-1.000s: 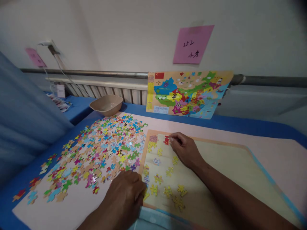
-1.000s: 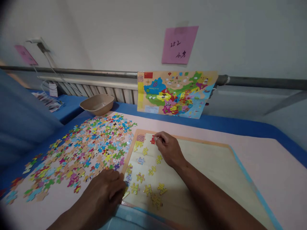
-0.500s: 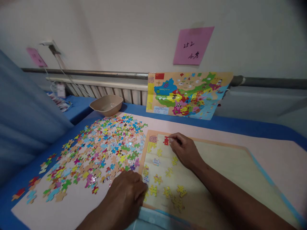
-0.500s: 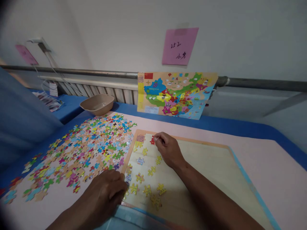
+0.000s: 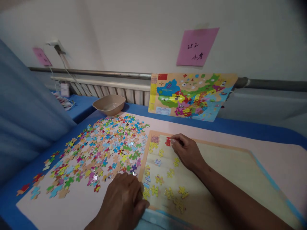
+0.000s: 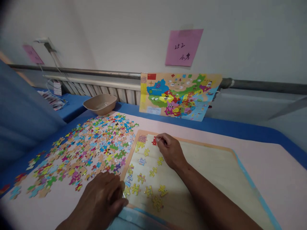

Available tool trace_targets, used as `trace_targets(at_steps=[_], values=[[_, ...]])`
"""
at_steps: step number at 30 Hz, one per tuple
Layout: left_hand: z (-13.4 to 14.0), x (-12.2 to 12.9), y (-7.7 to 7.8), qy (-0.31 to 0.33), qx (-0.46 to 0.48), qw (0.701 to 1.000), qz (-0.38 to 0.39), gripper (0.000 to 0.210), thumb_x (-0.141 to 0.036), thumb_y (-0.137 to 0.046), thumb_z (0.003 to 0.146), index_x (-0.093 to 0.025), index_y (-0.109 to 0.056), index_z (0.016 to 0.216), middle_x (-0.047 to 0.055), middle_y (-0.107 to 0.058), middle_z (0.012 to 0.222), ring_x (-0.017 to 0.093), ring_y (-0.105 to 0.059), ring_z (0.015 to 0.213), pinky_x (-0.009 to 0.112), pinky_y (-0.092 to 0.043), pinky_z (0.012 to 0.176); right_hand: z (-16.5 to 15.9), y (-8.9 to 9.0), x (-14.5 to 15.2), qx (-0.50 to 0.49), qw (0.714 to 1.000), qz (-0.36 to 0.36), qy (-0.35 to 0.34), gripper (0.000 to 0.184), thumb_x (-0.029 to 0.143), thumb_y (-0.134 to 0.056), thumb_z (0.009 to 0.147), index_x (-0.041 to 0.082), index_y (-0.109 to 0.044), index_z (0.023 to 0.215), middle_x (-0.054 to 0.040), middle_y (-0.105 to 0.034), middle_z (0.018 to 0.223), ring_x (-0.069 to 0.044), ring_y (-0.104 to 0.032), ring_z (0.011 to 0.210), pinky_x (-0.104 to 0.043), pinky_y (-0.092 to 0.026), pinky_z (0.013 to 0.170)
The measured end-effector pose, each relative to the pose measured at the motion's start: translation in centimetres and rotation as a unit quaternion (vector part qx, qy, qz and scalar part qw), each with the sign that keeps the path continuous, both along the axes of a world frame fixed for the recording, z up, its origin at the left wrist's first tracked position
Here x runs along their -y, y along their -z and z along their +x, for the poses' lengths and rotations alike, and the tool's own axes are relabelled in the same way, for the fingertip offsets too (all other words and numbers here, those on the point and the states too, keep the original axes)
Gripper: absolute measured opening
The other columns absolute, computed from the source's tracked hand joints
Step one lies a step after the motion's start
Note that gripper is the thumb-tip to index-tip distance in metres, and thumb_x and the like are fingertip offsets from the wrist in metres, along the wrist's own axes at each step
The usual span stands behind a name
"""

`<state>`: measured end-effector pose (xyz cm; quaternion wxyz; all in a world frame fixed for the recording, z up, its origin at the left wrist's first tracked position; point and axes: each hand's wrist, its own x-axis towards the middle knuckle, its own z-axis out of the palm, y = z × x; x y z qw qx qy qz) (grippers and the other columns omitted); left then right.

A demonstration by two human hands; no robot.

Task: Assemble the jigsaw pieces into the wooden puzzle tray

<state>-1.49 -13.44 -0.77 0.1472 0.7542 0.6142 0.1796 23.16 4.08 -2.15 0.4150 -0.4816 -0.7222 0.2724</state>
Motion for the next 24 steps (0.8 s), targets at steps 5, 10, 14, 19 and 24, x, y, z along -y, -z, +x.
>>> trace_targets(at_steps=[5, 10, 14, 19, 24], values=[[0.1, 0.0, 0.9, -0.009, 0.010, 1.000, 0.021, 0.014, -0.011, -0.069, 0.073, -0.022, -0.060, 0.072, 0.001, -0.065, 0.077, 0.022, -0.056, 0.077, 0.040, -0.039, 0.074, -0.1, -0.1, 0.1, -0.001, 1.000, -0.006, 0.002, 0.025, 0.041, -0.056, 0.096, 0.021, -0.070, 0.091, -0.0015, -0.066, 0.073, -0.017, -0.053, 0.064, -0.030, -0.042, 0.061], [0.3, 0.0, 0.8, -0.006, 0.003, 1.000, 0.017, 0.014, -0.015, -0.073, 0.072, -0.022, -0.062, 0.073, 0.002, -0.066, 0.077, 0.023, -0.057, 0.076, 0.039, -0.040, 0.072, 0.0, 0.1, 0.0, 0.003, 1.000, -0.001, 0.006, 0.025, 0.041, -0.057, 0.095, 0.021, -0.071, 0.091, -0.0019, -0.067, 0.075, -0.017, -0.054, 0.065, -0.030, -0.043, 0.061], [0.7, 0.0, 0.7, -0.010, -0.008, 1.000, 0.001, 0.012, -0.018, -0.076, 0.073, -0.022, -0.065, 0.075, 0.003, -0.069, 0.081, 0.025, -0.060, 0.080, 0.041, -0.043, 0.074, 0.0, 0.2, -0.1, -0.004, 1.000, -0.007, 0.001, 0.025, 0.042, -0.058, 0.095, 0.021, -0.070, 0.090, -0.0008, -0.065, 0.072, -0.017, -0.053, 0.063, -0.030, -0.042, 0.061], [1.0, -0.1, 1.1, -0.010, -0.009, 1.000, 0.007, 0.012, -0.014, -0.072, 0.071, -0.022, -0.063, 0.072, 0.003, -0.068, 0.079, 0.025, -0.061, 0.079, 0.042, -0.045, 0.074, -0.1, -0.1, 0.0, -0.005, 1.000, -0.008, 0.002, 0.024, 0.041, -0.058, 0.095, 0.021, -0.069, 0.089, -0.0011, -0.065, 0.073, -0.017, -0.053, 0.064, -0.030, -0.042, 0.061], [1.2, -0.2, 1.0, -0.019, -0.022, 1.000, 0.012, 0.011, -0.013, -0.068, 0.071, -0.023, -0.063, 0.074, 0.003, -0.068, 0.079, 0.024, -0.062, 0.079, 0.040, -0.046, 0.075, -0.2, -0.4, 0.2, -0.005, 1.000, -0.009, 0.000, 0.025, 0.042, -0.058, 0.095, 0.021, -0.070, 0.089, -0.0016, -0.066, 0.074, -0.018, -0.054, 0.066, -0.030, -0.042, 0.060]])
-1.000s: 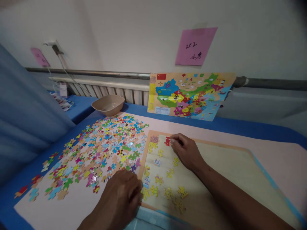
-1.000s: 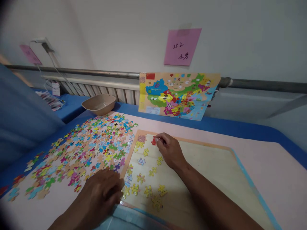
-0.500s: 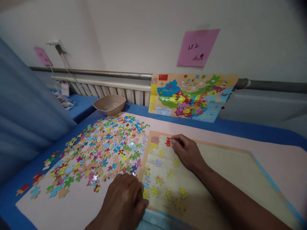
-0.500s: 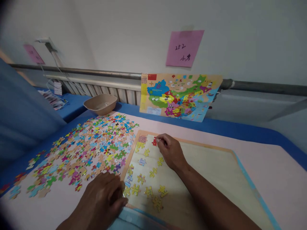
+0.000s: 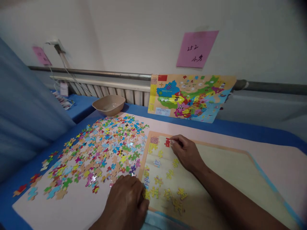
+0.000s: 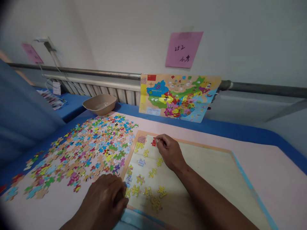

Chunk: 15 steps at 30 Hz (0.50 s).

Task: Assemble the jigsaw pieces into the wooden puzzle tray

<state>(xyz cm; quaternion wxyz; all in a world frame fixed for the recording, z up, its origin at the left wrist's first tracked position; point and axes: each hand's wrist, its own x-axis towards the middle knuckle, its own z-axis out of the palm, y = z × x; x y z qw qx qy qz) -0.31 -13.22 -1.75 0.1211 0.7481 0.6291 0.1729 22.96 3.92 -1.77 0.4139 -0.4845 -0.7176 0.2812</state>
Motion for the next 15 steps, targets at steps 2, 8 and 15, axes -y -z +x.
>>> trace_targets(at_steps=[2, 8, 15], values=[[0.0, -0.1, -0.2, -0.001, -0.010, 1.000, -0.008, 0.011, -0.012, -0.066, 0.071, -0.022, -0.063, 0.073, 0.003, -0.068, 0.079, 0.024, -0.062, 0.077, 0.039, -0.044, 0.073, 0.0, 0.0, 0.0, -0.002, 1.000, -0.003, -0.001, 0.025, 0.043, -0.058, 0.095, 0.022, -0.070, 0.090, -0.0017, -0.066, 0.074, -0.018, -0.054, 0.066, -0.030, -0.041, 0.059], [-0.4, -0.2, 0.6, 0.004, -0.013, 1.000, 0.000, 0.012, -0.012, -0.065, 0.071, -0.023, -0.064, 0.077, 0.002, -0.070, 0.081, 0.024, -0.063, 0.080, 0.038, -0.044, 0.075, 0.2, 0.2, 0.0, -0.009, 1.000, -0.008, -0.005, 0.025, 0.043, -0.057, 0.096, 0.022, -0.069, 0.090, -0.0018, -0.066, 0.075, -0.018, -0.053, 0.065, -0.030, -0.040, 0.059], [-1.4, -0.7, 2.0, 0.032, -0.023, 0.999, 0.014, 0.015, -0.014, -0.069, 0.067, -0.024, -0.063, 0.075, -0.002, -0.069, 0.076, 0.020, -0.063, 0.071, 0.032, -0.042, 0.068, 0.3, 0.0, -0.1, -0.006, 1.000, 0.002, -0.008, 0.026, 0.042, -0.055, 0.098, 0.022, -0.069, 0.090, -0.0021, -0.067, 0.077, -0.018, -0.053, 0.066, -0.030, -0.040, 0.060]])
